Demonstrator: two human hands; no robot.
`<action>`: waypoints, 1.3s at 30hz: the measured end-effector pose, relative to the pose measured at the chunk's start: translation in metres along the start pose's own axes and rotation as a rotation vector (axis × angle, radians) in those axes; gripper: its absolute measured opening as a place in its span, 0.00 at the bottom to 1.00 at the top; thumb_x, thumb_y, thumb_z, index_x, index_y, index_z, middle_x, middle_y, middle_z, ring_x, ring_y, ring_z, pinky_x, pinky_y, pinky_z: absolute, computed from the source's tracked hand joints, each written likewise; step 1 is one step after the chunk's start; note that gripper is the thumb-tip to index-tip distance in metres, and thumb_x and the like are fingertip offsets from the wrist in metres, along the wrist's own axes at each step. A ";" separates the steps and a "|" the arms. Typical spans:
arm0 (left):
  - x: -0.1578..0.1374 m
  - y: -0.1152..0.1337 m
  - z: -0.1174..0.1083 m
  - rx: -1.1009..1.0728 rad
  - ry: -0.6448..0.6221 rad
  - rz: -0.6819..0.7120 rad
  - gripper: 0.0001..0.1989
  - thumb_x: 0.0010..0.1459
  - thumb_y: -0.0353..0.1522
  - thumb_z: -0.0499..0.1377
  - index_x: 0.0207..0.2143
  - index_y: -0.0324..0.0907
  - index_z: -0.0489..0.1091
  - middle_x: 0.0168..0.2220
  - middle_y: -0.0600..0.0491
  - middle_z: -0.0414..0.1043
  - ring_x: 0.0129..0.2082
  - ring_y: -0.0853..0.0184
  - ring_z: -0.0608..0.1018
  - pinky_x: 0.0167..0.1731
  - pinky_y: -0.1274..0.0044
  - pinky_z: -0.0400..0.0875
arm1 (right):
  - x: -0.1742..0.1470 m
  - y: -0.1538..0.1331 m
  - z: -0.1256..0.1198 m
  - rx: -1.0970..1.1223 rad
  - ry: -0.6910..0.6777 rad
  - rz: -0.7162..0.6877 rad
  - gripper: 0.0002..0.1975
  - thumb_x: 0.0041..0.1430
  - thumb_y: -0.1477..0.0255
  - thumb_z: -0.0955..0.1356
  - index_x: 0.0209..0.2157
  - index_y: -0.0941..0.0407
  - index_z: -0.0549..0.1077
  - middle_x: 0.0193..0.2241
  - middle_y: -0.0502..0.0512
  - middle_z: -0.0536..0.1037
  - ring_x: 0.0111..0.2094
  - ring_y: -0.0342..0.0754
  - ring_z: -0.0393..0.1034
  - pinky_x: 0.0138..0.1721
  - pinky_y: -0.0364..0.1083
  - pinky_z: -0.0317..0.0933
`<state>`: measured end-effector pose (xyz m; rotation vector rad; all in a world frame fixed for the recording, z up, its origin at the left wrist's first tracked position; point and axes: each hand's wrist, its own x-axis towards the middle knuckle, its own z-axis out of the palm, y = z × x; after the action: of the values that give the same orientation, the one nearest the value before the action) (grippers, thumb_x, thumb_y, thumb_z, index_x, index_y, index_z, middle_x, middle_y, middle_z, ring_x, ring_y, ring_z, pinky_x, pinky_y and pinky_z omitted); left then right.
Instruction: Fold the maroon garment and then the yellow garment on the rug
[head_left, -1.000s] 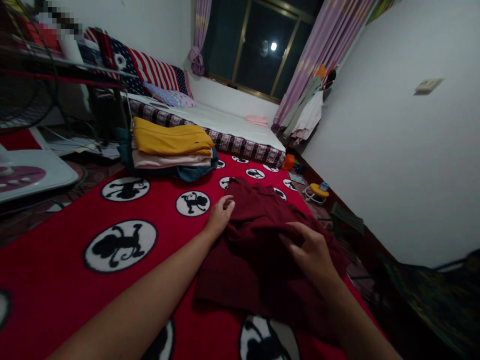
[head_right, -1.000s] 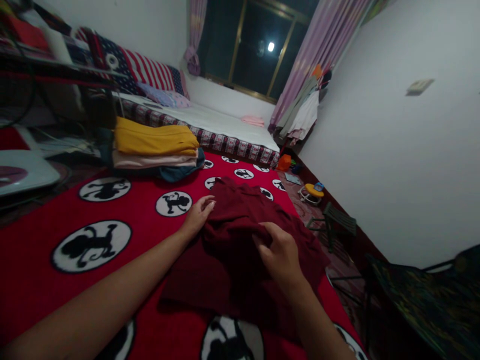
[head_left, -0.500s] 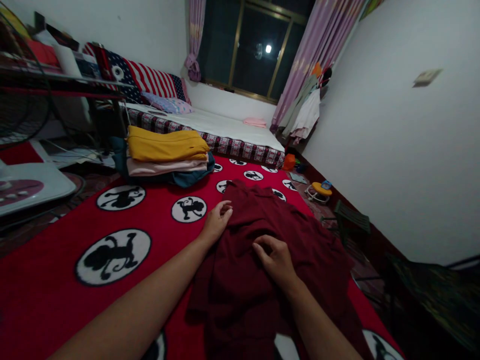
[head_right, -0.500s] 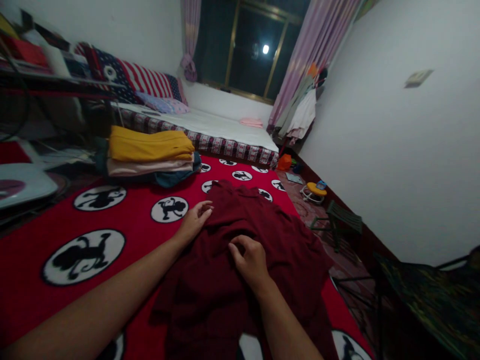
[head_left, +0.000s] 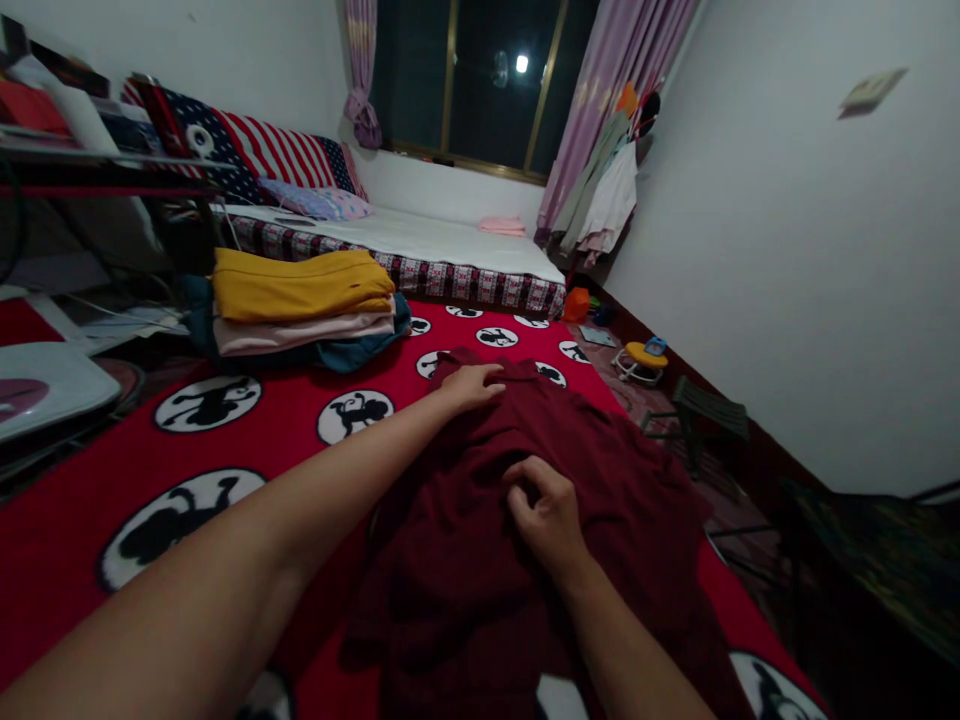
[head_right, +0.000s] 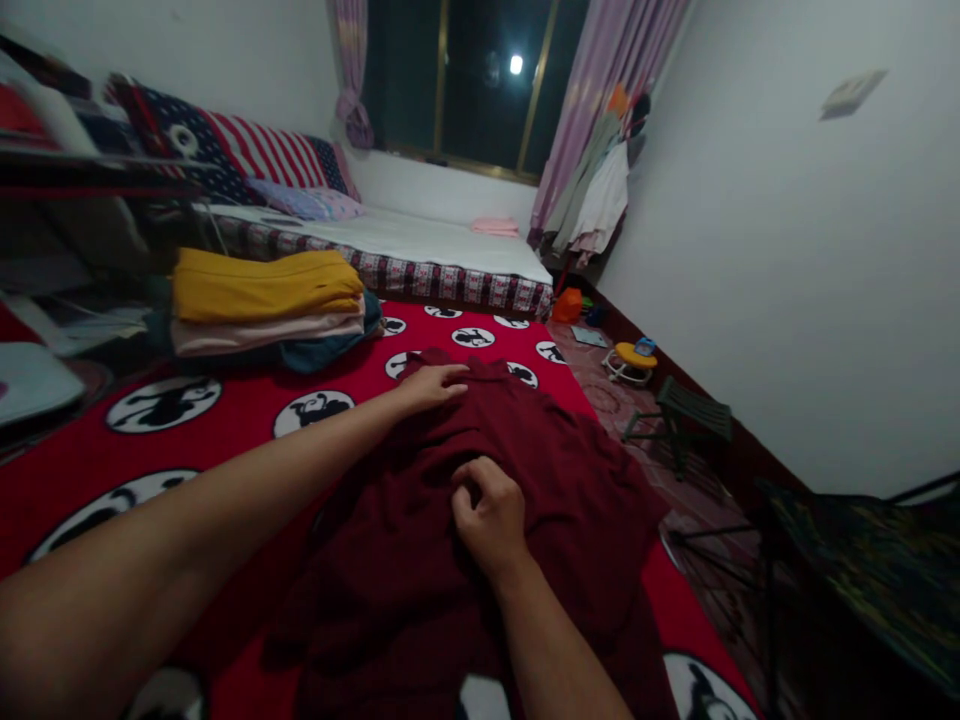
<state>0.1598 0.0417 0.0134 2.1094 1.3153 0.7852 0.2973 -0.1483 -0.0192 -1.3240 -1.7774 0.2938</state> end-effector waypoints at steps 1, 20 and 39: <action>0.008 0.001 0.000 0.004 -0.030 0.000 0.17 0.48 0.35 0.65 0.43 0.46 0.77 0.40 0.50 0.79 0.41 0.60 0.78 0.43 0.76 0.68 | 0.001 0.002 -0.003 -0.007 0.043 0.026 0.08 0.49 0.80 0.62 0.28 0.55 0.71 0.27 0.50 0.73 0.29 0.44 0.67 0.33 0.42 0.58; 0.024 -0.028 -0.024 -0.023 0.144 -0.015 0.06 0.46 0.28 0.64 0.29 0.41 0.80 0.29 0.51 0.79 0.33 0.64 0.77 0.38 0.77 0.68 | 0.005 0.013 -0.016 -0.157 0.190 0.298 0.05 0.44 0.72 0.64 0.17 0.54 0.64 0.14 0.45 0.63 0.19 0.42 0.58 0.24 0.41 0.51; 0.022 -0.045 -0.023 -0.515 0.308 -0.256 0.15 0.47 0.34 0.66 0.39 0.37 0.77 0.30 0.49 0.78 0.23 0.69 0.75 0.26 0.78 0.71 | 0.015 0.040 -0.010 -0.151 0.110 0.256 0.09 0.54 0.69 0.64 0.29 0.55 0.75 0.28 0.52 0.76 0.30 0.46 0.70 0.34 0.44 0.61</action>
<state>0.1238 0.0824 0.0021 1.4282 1.3230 1.2165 0.3302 -0.1219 -0.0313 -1.6479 -1.5644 0.2251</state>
